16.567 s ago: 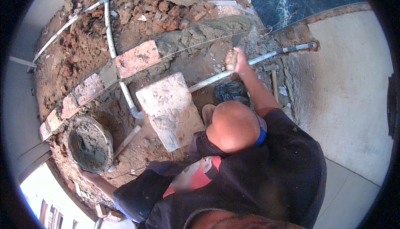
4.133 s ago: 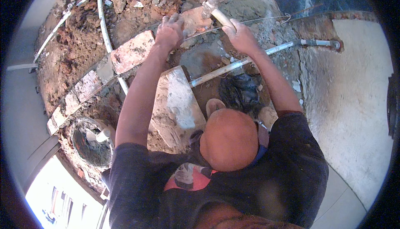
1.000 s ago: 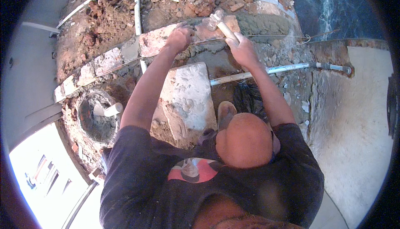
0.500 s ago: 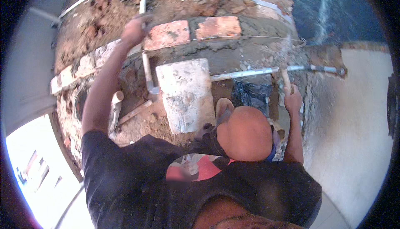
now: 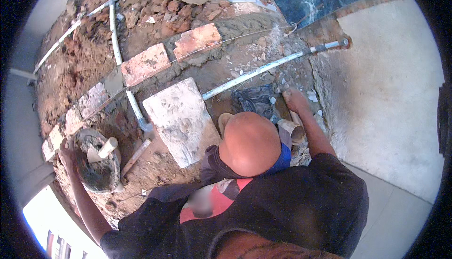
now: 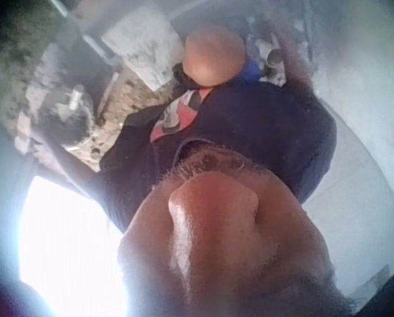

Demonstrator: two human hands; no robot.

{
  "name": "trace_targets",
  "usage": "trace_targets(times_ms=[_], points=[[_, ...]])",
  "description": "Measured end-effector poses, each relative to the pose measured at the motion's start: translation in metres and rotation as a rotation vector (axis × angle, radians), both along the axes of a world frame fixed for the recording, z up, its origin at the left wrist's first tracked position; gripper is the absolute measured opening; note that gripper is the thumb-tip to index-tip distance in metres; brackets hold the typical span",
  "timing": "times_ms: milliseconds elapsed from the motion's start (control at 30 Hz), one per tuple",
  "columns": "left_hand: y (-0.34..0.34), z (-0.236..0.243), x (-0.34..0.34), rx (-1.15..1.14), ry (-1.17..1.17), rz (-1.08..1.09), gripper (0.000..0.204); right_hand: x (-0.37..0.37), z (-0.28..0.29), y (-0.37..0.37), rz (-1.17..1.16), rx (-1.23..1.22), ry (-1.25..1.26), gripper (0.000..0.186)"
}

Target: The person applies mortar to a row of bricks using a trowel, places a brick on the mortar, and taps it into place with a hammer.

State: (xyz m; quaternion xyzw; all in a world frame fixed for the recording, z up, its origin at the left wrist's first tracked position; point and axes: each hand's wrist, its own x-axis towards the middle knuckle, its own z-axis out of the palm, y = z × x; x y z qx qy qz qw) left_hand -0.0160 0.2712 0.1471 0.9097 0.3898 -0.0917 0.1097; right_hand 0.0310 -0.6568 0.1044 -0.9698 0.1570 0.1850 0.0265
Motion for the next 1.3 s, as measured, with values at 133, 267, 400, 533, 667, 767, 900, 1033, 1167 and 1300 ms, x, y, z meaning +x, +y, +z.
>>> trace_targets(times_ms=[133,267,400,533,667,767,900,1033,1167,1300], points=[[0.19,-0.027,-0.15,0.118,-0.568,-0.294,0.058,0.066,-0.009,0.115,0.286,0.415,-0.122,0.034],[0.074,-0.077,-0.14,-0.136,-0.43,0.135,0.062,0.104,0.081,0.23,0.557,0.531,-0.137,0.036],[0.051,-0.06,-0.163,-0.304,-0.564,0.326,0.068,0.109,0.152,0.373,0.934,0.645,0.061,0.036],[0.02,-0.045,-0.151,-0.618,-0.798,0.532,0.068,0.091,0.162,0.474,1.364,0.679,-0.023,0.044],[-0.012,-0.023,-0.125,-0.755,-0.866,0.648,0.057,0.057,0.142,0.559,1.525,0.586,-0.037,0.048],[-0.035,-0.001,-0.11,-0.696,-0.885,0.576,0.052,0.032,0.11,0.604,1.603,0.608,-0.028,0.046],[-0.064,0.032,-0.104,-0.537,-0.811,0.473,0.049,0.007,0.08,0.622,1.655,0.422,0.037,0.036],[-0.062,0.019,-0.095,-0.555,-0.876,0.445,0.049,0.017,0.06,0.623,1.679,0.327,0.031,0.021],[-0.061,0.017,-0.106,-0.507,-0.922,0.41,0.051,0.024,0.128,0.615,1.625,0.373,-0.283,0.018],[-0.081,0.031,-0.099,-0.513,-0.959,0.38,0.052,0.053,0.163,0.608,1.636,0.274,-0.43,0.016]])
